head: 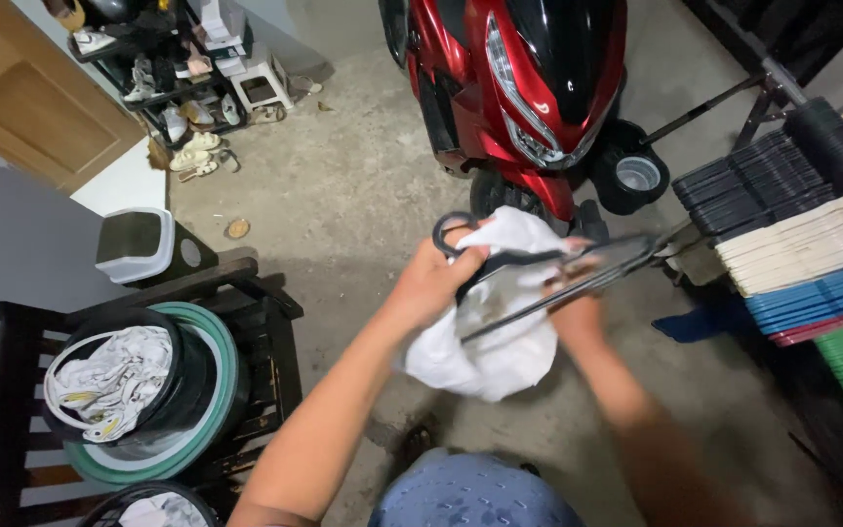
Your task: Hang various pieces of laundry on a drying rack using hangers.
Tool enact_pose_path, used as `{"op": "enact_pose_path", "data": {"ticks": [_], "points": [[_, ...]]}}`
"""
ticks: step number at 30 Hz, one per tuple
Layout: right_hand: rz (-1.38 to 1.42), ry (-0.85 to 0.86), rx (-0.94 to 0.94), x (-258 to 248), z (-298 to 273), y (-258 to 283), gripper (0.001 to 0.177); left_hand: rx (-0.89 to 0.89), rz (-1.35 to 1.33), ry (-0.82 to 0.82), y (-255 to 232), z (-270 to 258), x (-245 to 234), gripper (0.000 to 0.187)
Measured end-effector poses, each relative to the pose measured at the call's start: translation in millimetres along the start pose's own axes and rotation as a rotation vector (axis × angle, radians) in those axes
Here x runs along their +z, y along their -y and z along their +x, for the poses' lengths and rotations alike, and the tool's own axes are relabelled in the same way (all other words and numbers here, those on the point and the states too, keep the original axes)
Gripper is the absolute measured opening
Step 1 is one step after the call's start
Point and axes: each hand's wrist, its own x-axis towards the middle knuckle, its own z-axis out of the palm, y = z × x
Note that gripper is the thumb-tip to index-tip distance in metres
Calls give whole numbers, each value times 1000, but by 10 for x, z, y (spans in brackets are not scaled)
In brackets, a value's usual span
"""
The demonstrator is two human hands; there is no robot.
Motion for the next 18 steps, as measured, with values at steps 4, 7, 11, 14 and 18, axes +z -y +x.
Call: {"op": "enact_pose_path", "data": {"ticks": [4, 7, 11, 14, 18], "points": [[256, 52, -66, -996, 549, 461, 28, 7, 232, 108, -281, -70, -313, 33], [238, 187, -25, -1334, 734, 610, 34, 36, 371, 182, -408, -62, -409, 35], [-157, 219, -170, -1683, 801, 999, 44, 106, 579, 101, -522, 10, -438, 35], [-321, 268, -202, -1854, 775, 1211, 46, 157, 667, 24, -477, 72, -509, 34], [-348, 448, -162, -2050, 683, 1491, 60, 237, 705, -36, -375, 105, -471, 32]]}}
